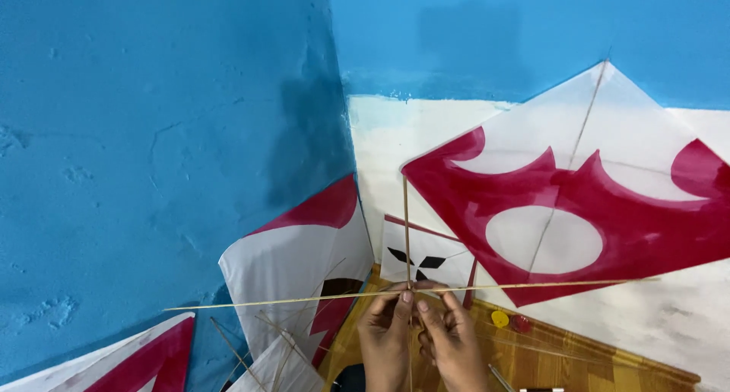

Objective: Assembling a kite frame by crossing bamboo sticks and tying the intersection with string.

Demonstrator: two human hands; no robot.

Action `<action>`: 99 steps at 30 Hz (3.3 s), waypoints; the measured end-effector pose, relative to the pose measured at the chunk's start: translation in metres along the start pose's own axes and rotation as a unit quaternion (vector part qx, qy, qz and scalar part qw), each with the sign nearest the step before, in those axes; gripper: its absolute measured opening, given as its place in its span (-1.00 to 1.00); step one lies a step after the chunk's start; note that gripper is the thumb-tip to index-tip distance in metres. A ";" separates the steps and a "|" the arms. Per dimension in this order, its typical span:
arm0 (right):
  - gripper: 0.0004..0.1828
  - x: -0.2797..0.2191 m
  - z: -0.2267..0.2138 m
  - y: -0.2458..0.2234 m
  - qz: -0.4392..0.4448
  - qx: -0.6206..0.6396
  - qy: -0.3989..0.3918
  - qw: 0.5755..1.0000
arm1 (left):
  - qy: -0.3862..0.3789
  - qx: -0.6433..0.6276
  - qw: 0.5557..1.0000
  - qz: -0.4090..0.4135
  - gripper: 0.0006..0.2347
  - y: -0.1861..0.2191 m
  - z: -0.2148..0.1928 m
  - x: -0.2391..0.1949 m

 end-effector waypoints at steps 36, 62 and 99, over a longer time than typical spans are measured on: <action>-0.75 0.010 -0.013 -0.004 -0.065 0.034 -0.026 0.997 | 0.009 0.030 0.999 -0.016 -0.76 -0.019 -0.002 -0.002; -0.73 0.015 -0.019 -0.039 -0.044 0.048 0.027 0.998 | -0.082 -0.038 0.989 0.115 -0.86 0.009 0.032 -0.001; -0.73 0.040 -0.146 -0.176 -0.243 -0.016 0.188 0.951 | 0.022 -0.092 0.985 0.142 -0.82 0.034 -0.026 0.027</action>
Point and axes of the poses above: each hand's wrist, its own x-axis towards the middle knuckle, its own z-axis out of the palm, y = z × x, the point moved 5 cm from there along x, towards the middle knuckle, and after that the axes turned 9 degrees about y, right-handed, at the moved point
